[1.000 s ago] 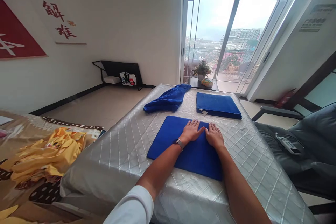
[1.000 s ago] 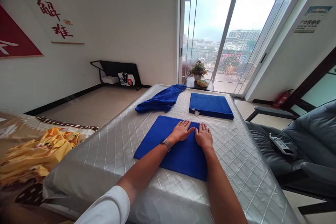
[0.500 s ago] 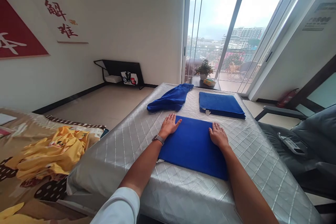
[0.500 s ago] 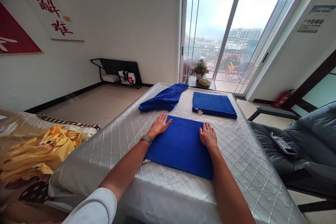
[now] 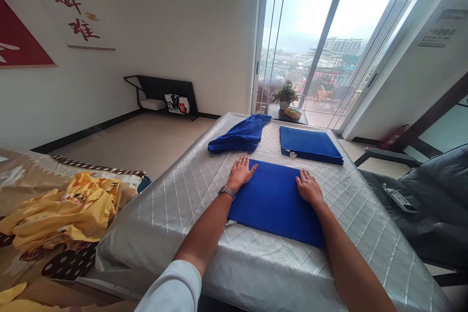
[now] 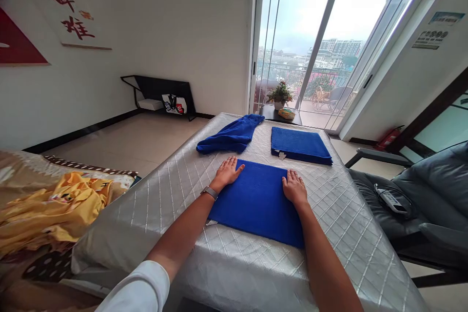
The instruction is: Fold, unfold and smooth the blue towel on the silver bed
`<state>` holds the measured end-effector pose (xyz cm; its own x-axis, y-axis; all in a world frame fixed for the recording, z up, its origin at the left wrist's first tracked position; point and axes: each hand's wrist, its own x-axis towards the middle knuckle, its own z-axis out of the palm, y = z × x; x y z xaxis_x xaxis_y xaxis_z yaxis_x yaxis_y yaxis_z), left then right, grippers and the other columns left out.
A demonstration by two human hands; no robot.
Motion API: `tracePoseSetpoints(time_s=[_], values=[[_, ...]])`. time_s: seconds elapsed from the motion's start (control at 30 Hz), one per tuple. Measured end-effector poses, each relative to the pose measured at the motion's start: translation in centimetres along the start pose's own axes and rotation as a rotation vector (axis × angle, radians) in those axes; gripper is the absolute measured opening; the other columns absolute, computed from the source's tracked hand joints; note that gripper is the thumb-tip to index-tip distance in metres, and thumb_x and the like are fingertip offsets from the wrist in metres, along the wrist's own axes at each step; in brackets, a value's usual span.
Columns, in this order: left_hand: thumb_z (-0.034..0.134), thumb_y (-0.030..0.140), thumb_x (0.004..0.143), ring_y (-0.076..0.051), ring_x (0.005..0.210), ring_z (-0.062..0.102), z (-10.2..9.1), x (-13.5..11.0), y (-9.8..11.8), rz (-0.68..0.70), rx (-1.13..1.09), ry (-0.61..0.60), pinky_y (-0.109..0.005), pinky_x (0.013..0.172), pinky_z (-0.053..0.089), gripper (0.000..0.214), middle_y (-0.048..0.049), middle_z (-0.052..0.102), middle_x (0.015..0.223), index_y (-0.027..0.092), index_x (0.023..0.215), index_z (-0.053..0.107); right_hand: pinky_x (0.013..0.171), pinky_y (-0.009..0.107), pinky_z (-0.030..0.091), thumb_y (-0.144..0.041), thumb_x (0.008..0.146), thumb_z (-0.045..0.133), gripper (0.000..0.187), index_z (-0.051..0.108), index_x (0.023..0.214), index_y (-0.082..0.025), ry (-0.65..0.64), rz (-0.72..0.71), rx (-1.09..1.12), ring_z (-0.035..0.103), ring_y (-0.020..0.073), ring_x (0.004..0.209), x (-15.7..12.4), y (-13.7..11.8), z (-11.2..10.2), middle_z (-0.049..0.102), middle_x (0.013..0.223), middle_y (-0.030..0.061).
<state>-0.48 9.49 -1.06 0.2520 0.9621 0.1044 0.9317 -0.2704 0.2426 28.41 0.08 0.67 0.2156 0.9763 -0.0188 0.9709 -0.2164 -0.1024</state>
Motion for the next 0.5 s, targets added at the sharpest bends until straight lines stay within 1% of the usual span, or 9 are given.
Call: tracePoseSetpoints(time_s=[0.13, 0.3, 0.4, 0.5], values=[[0.011, 0.065, 0.102, -0.026, 0.155, 0.021, 0.0, 0.0, 0.1, 0.0, -0.01, 0.002, -0.041, 0.127, 0.015, 0.082, -0.0131, 0.026, 0.166, 0.009, 0.159, 0.029, 0.125, 0.036, 0.012, -0.04, 0.104, 0.016, 0.066, 0.024, 0.161, -0.007, -0.016, 0.001, -0.029, 0.014, 0.0202, 0.156, 0.1, -0.1, -0.1, 0.019, 0.169, 0.0096], [0.009, 0.064, 0.102, -0.025, 0.155, 0.021, 0.2, 0.0, 0.0, 0.005, -0.007, 0.021, -0.042, 0.126, 0.015, 0.08, -0.0109, 0.028, 0.166, 0.013, 0.16, 0.029, 0.125, 0.039, 0.012, -0.04, 0.104, 0.015, 0.067, 0.022, 0.161, -0.007, -0.038, 0.011, -0.069, 0.014, 0.0209, 0.156, 0.0, -0.5, -0.8, 0.019, 0.169, 0.0105], [0.009, 0.063, 0.102, -0.025, 0.155, 0.021, 0.2, 0.1, 0.0, 0.007, 0.001, 0.013, -0.041, 0.126, 0.015, 0.081, -0.0127, 0.027, 0.166, 0.01, 0.159, 0.03, 0.125, 0.04, 0.011, -0.039, 0.104, 0.015, 0.066, 0.021, 0.161, -0.007, -0.023, 0.01, -0.084, 0.014, 0.0212, 0.156, -0.7, -0.7, -1.1, 0.019, 0.169, 0.0099], [0.009, 0.063, 0.102, -0.026, 0.155, 0.021, 0.2, 0.1, 0.1, 0.007, -0.003, 0.013, -0.042, 0.126, 0.015, 0.082, -0.0144, 0.026, 0.166, 0.008, 0.159, 0.029, 0.125, 0.04, 0.011, -0.039, 0.104, 0.014, 0.066, 0.021, 0.161, -0.007, 0.002, 0.008, -0.065, 0.014, 0.0215, 0.156, -1.9, -0.9, -1.0, 0.019, 0.169, 0.009]])
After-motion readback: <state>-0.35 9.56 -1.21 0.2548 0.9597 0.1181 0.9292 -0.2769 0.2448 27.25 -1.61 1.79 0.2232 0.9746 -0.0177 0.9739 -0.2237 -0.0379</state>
